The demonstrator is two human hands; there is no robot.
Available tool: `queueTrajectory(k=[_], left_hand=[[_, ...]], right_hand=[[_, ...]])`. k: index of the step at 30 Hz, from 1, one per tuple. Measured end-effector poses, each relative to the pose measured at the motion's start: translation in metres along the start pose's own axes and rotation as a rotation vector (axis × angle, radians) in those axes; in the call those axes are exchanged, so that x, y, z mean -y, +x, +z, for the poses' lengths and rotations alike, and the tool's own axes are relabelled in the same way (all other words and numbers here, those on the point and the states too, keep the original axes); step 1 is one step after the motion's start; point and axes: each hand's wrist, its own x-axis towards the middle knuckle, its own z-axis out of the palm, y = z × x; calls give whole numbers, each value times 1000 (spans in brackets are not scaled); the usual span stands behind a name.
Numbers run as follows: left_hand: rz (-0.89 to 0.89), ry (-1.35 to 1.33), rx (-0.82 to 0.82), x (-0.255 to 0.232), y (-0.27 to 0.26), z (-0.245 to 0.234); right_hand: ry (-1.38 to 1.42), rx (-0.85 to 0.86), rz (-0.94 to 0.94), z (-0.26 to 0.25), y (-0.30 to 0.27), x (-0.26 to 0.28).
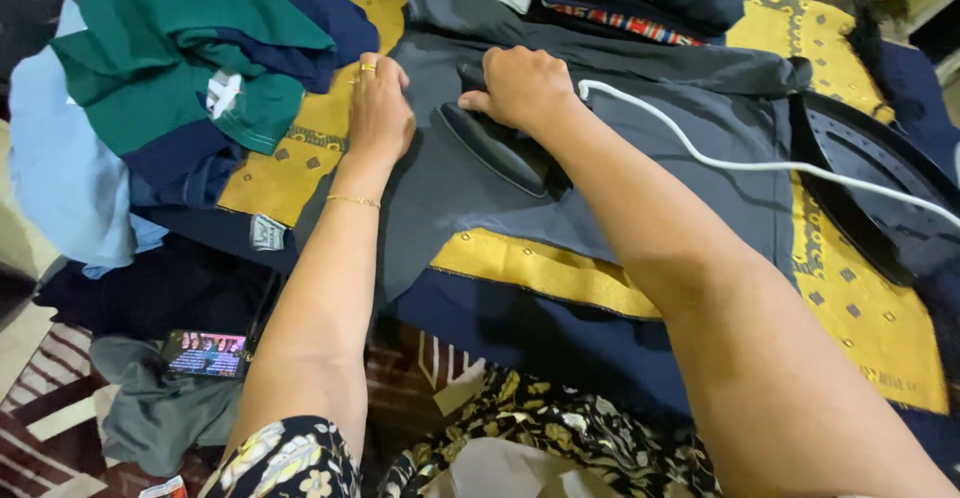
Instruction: Ironing a grey t-shirt and then folding it on a flat surface.
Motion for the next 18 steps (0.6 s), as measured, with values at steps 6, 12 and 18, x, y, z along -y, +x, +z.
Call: queueTrajectory(k=[6,12,18], left_hand=[[55,-35,175,17,-13,30],[-53,224,413,-15,-11,9],[-82,265,434,-16,-9,13]], right_hand=[[-34,1,79,-5,-27,-27],[-105,-49,137,-3,-39,-72],[-132,-23,150,-18,-72,-110]])
